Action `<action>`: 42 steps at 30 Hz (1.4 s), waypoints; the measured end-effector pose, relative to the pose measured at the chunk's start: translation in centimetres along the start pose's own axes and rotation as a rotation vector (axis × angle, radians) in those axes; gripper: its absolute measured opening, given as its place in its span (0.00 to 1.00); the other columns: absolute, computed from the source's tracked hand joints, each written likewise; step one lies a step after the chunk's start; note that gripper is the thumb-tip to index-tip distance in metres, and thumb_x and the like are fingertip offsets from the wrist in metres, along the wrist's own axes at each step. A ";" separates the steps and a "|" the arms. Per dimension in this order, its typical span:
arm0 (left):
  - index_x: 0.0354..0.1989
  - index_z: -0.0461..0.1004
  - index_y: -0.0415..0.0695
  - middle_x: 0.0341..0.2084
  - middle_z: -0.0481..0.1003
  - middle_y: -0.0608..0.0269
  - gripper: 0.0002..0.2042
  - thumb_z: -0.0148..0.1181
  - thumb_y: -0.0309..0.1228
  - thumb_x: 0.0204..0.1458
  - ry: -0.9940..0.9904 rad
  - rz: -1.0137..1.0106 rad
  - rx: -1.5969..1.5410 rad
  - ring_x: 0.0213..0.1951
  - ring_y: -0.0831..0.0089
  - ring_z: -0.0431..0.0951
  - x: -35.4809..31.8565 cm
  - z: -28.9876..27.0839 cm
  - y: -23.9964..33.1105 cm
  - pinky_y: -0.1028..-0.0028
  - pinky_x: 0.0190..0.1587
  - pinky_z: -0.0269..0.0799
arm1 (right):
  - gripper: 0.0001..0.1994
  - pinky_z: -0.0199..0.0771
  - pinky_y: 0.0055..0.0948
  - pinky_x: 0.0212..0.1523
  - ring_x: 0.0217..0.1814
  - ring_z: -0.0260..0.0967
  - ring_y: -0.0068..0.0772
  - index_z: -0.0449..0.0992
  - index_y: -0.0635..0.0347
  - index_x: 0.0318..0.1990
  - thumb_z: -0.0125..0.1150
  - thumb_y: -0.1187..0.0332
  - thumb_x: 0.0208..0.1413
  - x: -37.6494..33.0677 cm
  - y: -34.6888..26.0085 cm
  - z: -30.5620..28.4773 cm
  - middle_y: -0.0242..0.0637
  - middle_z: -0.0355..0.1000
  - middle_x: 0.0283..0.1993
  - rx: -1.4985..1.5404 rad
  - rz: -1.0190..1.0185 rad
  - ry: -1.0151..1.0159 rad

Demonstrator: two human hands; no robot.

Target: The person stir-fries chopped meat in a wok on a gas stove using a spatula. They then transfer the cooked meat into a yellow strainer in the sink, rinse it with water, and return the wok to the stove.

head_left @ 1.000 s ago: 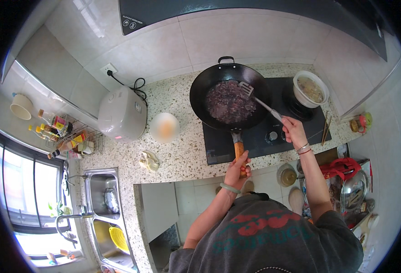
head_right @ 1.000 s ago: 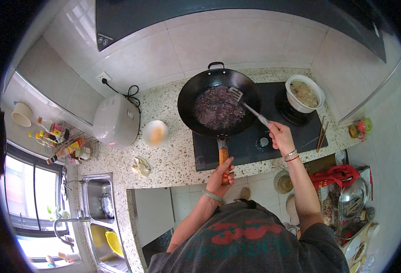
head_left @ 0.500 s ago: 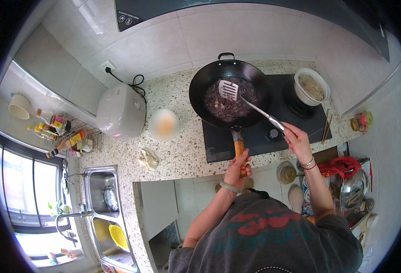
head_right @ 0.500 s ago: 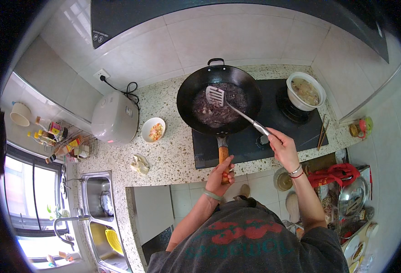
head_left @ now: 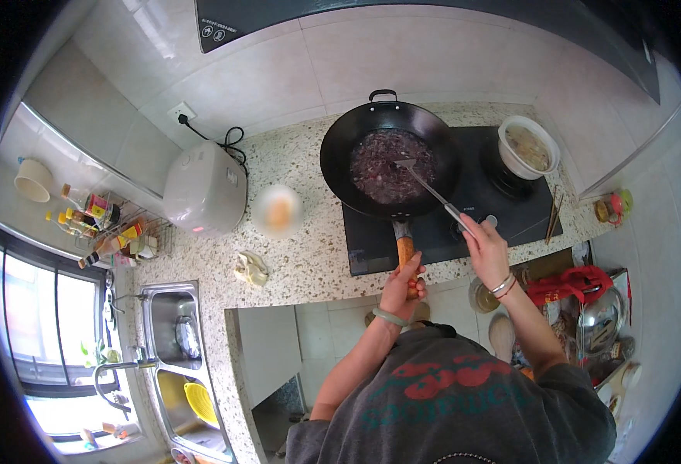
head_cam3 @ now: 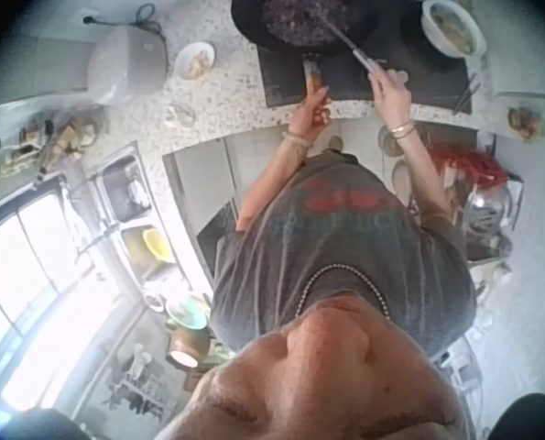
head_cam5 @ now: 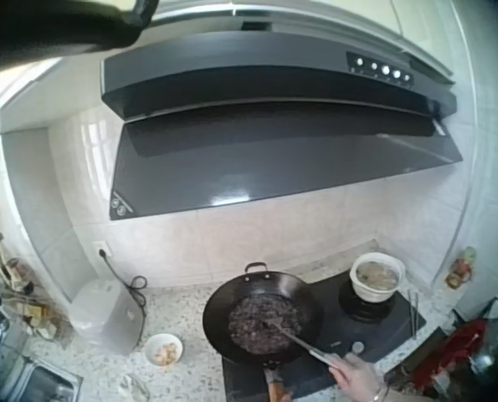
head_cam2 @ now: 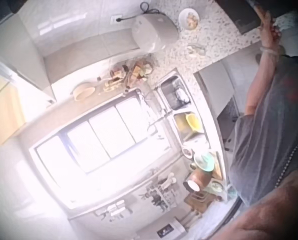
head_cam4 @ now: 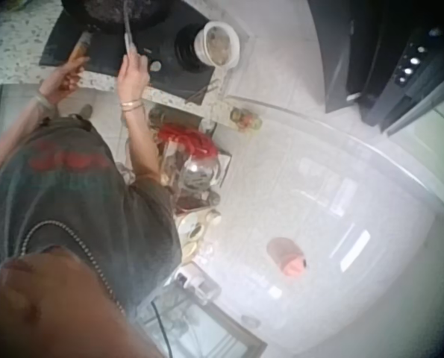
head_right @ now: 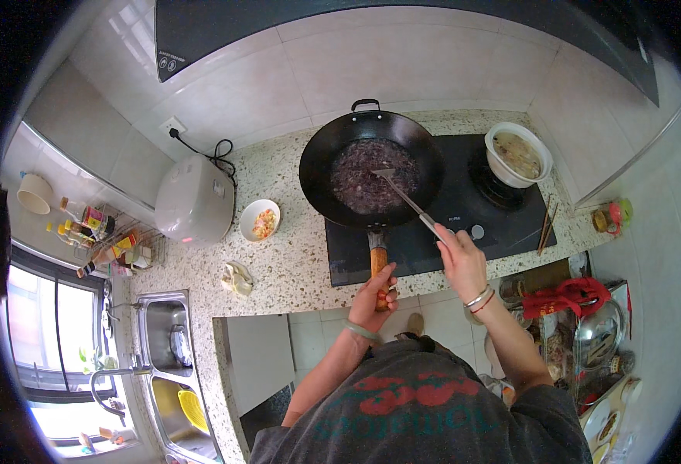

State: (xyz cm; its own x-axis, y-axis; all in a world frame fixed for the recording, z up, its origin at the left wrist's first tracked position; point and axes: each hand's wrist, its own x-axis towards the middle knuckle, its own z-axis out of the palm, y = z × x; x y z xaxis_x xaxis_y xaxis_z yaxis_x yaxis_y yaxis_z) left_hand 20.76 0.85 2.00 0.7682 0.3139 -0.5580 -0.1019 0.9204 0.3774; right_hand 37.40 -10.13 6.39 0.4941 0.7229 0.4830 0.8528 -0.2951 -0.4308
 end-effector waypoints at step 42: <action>0.52 0.67 0.46 0.28 0.67 0.72 0.17 0.57 0.37 0.55 0.003 -0.016 0.020 0.20 0.83 0.61 0.2 -0.3 0.0 0.80 0.22 0.58 | 0.12 0.56 0.24 0.16 0.16 0.55 0.24 0.70 0.56 0.50 0.48 0.64 0.61 0.2 1.4 3.6 0.31 0.60 0.20 1.114 0.838 -0.186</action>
State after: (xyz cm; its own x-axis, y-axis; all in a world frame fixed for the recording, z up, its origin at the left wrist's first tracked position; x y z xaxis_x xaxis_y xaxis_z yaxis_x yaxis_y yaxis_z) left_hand 20.74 0.97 1.63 0.7675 0.2996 -0.5668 -0.0768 0.9207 0.3826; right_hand 38.06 -8.16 3.08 0.6778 0.6786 -0.2831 -0.3025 -0.0937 -0.9485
